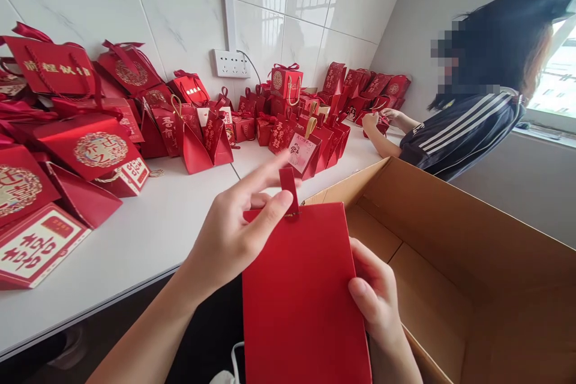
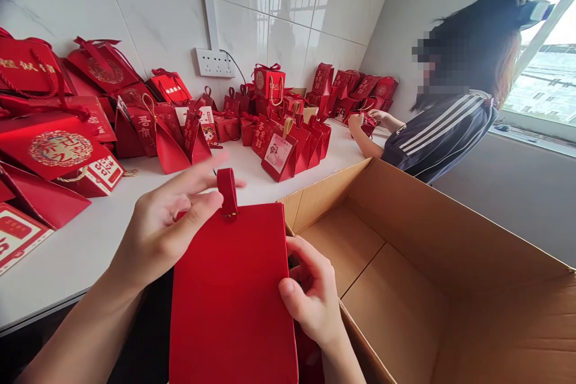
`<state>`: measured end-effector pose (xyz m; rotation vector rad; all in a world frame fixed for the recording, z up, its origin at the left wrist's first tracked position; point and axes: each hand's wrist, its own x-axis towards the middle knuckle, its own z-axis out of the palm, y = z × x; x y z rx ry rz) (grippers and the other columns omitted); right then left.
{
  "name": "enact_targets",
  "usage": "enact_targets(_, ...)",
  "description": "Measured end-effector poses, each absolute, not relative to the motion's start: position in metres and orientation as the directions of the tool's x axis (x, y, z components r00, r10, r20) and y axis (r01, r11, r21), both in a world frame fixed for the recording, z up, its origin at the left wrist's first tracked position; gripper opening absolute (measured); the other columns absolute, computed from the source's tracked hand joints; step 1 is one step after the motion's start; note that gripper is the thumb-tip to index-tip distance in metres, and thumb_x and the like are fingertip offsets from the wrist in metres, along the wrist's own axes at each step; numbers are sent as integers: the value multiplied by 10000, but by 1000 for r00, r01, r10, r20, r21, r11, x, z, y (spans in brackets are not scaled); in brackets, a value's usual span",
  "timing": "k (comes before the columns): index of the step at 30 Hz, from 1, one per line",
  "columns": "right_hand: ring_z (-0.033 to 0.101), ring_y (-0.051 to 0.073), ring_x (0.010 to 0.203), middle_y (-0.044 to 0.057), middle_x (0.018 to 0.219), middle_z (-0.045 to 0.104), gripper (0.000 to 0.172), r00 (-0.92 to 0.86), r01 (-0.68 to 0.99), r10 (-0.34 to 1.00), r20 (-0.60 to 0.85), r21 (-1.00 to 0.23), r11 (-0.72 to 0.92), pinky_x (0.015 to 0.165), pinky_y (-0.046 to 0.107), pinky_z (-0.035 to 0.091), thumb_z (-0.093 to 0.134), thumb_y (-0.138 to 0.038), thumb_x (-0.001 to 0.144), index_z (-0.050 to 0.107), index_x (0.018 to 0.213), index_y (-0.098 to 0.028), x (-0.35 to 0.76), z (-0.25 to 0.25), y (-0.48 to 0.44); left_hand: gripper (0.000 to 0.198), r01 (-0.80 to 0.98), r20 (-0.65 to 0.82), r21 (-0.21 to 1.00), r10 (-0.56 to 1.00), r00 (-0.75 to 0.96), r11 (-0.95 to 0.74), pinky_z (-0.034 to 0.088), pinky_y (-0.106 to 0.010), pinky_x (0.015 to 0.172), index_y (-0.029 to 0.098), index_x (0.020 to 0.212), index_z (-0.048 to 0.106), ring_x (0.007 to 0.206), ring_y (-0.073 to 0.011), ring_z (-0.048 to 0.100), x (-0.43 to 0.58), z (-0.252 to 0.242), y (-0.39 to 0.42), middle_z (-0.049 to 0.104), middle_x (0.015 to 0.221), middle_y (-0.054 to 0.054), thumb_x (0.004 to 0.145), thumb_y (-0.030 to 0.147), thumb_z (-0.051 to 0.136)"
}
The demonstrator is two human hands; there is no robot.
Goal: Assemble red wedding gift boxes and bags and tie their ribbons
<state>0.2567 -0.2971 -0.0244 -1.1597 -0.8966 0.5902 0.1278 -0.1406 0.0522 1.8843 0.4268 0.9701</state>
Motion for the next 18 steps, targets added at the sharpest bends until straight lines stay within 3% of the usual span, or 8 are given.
enact_targets(3,659,197,661,30,845,720,328,726,-54,660,191,-942,332,554,273,550,650,-517,814,717,974,-239,261,-27,-293,704,-260,447,892,642,623,-369,531,-399,939,349,1474,316,1146,-285,630,124,43,-134,581,1370,-76,856,593,550)
enact_targets(6,675,205,719,8,839,730,284,871,-175,484,81,-871,460,635,312,577,619,-515,832,708,901,-254,268,-30,-285,909,-307,416,909,626,660,-281,428,-483,1071,336,1499,240,1320,-338,479,122,19,-141,426,1502,-92,749,714,588)
enact_targets(8,686,212,861,16,939,737,282,881,-237,469,56,-807,541,746,327,581,610,-502,839,708,941,-258,271,-32,-278,1040,-247,364,930,599,713,-270,375,-492,1119,298,1512,203,1379,-353,396,123,2,-154,384,1523,-114,679,673,700)
enact_targets(10,666,211,983,19,1038,726,266,858,-270,506,83,-765,584,822,329,564,625,-471,835,708,981,-265,271,-34,-273,1079,-221,329,943,580,745,-250,433,-472,1078,278,1522,157,1328,-345,461,127,-13,-169,466,1454,-128,679,550,772)
enact_targets(14,649,247,1037,17,1081,716,255,789,-298,592,163,-741,601,904,393,541,691,-420,768,718,981,-284,269,-40,-270,998,-236,353,934,587,728,-269,581,-396,866,293,1483,261,1085,-298,626,135,-26,-188,575,1302,-108,650,328,811)
enact_targets(18,675,257,963,24,1015,730,232,757,-320,628,180,-736,597,845,396,569,732,-432,715,737,895,-285,270,-44,-272,907,-325,490,871,583,648,-370,566,-386,883,309,1366,434,1056,-283,625,134,-26,-186,598,1242,-73,560,271,848)
